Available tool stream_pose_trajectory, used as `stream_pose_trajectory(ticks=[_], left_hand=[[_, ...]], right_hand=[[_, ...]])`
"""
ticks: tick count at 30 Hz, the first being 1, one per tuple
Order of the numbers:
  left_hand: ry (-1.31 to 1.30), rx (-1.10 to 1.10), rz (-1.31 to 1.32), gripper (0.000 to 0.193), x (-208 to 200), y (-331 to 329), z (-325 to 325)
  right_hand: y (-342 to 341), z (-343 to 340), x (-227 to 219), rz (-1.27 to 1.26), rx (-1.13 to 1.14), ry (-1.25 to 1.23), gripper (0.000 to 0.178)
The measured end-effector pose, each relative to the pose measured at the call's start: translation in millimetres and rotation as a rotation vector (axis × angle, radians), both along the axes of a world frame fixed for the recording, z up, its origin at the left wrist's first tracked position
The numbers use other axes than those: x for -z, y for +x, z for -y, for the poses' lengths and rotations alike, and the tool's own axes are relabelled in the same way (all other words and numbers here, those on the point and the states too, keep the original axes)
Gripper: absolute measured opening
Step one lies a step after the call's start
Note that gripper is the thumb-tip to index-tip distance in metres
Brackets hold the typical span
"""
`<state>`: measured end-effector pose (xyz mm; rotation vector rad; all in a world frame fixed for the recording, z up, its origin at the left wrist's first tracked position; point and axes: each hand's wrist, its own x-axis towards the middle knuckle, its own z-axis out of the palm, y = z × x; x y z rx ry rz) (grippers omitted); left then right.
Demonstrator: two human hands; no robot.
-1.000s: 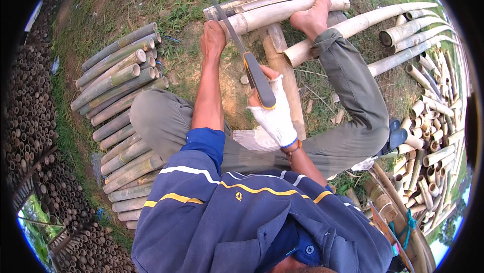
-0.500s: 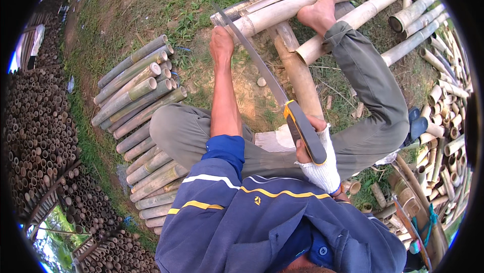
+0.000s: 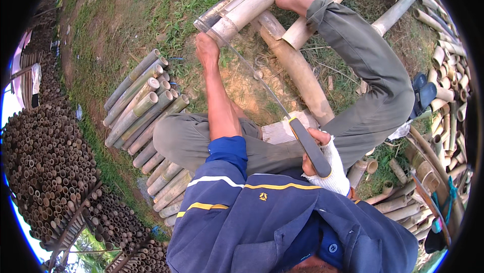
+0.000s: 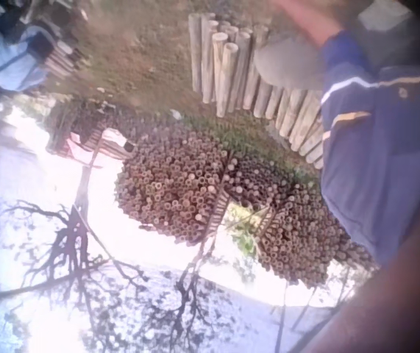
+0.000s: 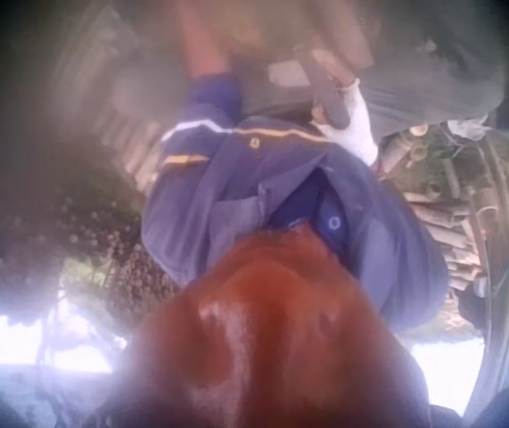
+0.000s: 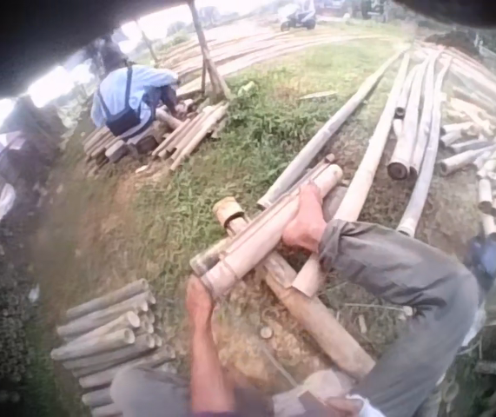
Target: The person sits on the ground and uses a hand saw to cut long bamboo poles into shorter sections. They repeatedly position each pole on a support, saw through it, and set the cut pieces aside.
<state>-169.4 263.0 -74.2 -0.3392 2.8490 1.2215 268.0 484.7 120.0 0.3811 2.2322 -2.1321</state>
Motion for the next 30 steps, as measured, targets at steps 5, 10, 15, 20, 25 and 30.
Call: stream_pose_trajectory(ticks=[5,10,15,20,25,30], left_hand=[[-0.135,0.063,-0.018,0.063,-11,19,-10],[-0.148,0.166,-0.049,0.063,-41,6,-25],[0.015,-0.013,0.133,0.056,-24,8,-5],[0.024,-0.051,0.123,0.065,-12,-2,-7],[-0.078,0.092,0.071,0.070,-22,-5,-12],[0.056,0.036,0.262,0.071,-49,-6,-23]], right_hand=[[-170,25,24,-0.200,-0.037,0.015,0.064],[-238,38,56,-0.300,-0.038,0.030,0.064],[-56,6,9,-0.130,-0.072,0.221,0.074],[-96,9,8,-0.139,-0.069,0.045,0.069],[-265,53,55,-0.326,-0.029,0.037,0.069],[-123,15,26,-0.152,-0.087,0.120,0.072]])
